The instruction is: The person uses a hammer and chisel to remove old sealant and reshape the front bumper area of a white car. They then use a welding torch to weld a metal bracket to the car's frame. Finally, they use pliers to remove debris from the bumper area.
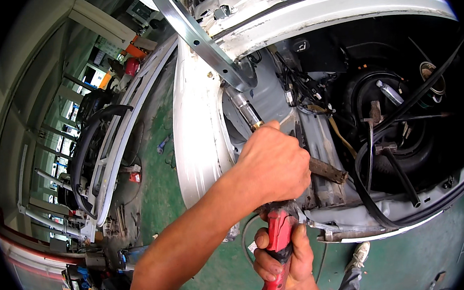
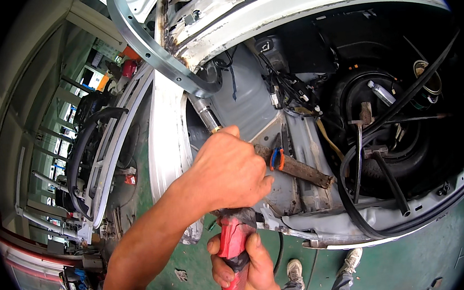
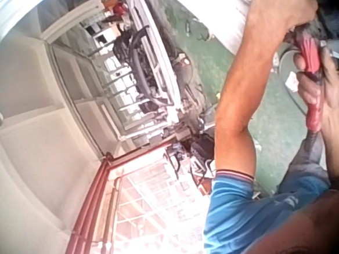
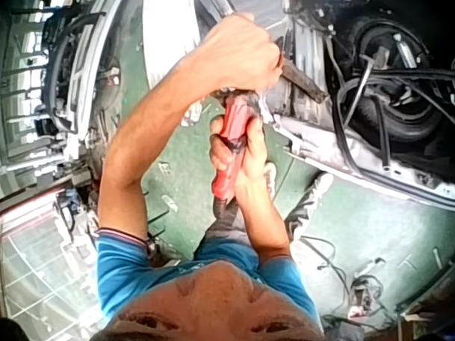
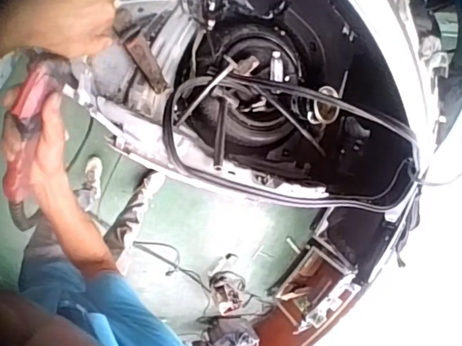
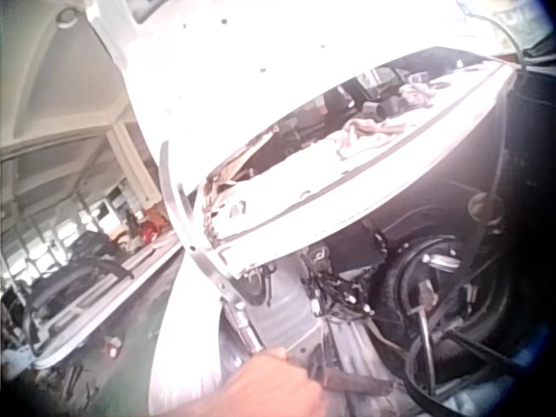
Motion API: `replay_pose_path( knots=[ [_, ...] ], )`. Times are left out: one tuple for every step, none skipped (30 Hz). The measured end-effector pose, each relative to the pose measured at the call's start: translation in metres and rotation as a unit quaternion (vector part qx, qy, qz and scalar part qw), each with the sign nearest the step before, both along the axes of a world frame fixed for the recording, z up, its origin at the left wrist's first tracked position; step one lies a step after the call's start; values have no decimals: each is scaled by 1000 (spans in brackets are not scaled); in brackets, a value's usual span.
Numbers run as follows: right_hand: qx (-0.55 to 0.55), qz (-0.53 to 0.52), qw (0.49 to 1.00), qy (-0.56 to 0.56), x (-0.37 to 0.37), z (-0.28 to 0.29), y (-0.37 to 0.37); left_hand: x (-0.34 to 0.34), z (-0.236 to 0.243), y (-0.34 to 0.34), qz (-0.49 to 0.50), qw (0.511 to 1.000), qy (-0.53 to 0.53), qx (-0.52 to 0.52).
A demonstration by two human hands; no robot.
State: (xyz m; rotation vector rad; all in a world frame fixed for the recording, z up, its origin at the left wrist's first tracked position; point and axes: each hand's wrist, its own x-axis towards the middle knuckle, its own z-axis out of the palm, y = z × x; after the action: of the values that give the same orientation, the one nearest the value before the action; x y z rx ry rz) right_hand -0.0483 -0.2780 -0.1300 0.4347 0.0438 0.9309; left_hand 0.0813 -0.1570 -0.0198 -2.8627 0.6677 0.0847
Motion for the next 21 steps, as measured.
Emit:
replay_pose_path(
  knots=[
    [-17,3,1000,-5,1,3,-1,0,0,0,1,1000,0,-2],
    [-34,6,999,-10,1,4,-2,0,-1,1,1,1000,-2,-4],
    [-34,6,999,-7,1,5,-2,-1,-2,2,1,1000,-4,-5],
    [-34,6,999,-4,1,5,-1,0,-2,2,0,1000,-6,-6],
    [-33,6,999,-2,1,5,-1,0,-2,2,0,1000,-7,-8],
    [-33,6,999,-3,1,5,-1,0,-2,2,-1,1000,-7,-10],
    [-33,5,999,-4,1,5,-1,0,-1,2,-2,1000,-7,-11],
    [-32,5,999,-5,2,5,-1,1,-1,2,-2,1000,-8,-10],
    [-33,5,999,-5,2,5,-1,1,-1,1,-2,1000,-9,-9],
    [-35,6,999,-5,2,5,-1,1,-1,1,-1,1000,-9,-8],
    [-36,8,999,-5,2,5,-2,0,-1,1,-1,1000,-12,-7],
    [-39,8,999,-7,2,5,-2,0,-1,1,-2,1000,-15,-6],
    [-42,8,999,-9,2,5,-2,0,-1,2,-2,1000,-18,-5],
    [-46,8,999,-12,2,5,-2,0,-2,2,-2,1000,-20,-7],
    [-47,8,999,-12,3,5,-2,0,-3,2,-3,1000,-23,-10],
    [-48,8,999,-13,3,5,-2,0,-3,2,-4,1000,-25,-12],
    [-49,8,999,-13,3,5,-2,0,-3,2,-4,1000,-25,-13],
    [-52,7,998,-16,3,6,-3,1,-3,2,-4,1000,-25,-13],
    [-56,7,998,-18,4,6,-3,1,-4,2,-4,1000,-25,-14],
    [-59,6,998,-20,4,6,-3,0,-4,3,-5,999,-29,-16],
    [-61,6,998,-20,4,7,-3,0,-4,3,-7,999,-33,-18]
  ],
)
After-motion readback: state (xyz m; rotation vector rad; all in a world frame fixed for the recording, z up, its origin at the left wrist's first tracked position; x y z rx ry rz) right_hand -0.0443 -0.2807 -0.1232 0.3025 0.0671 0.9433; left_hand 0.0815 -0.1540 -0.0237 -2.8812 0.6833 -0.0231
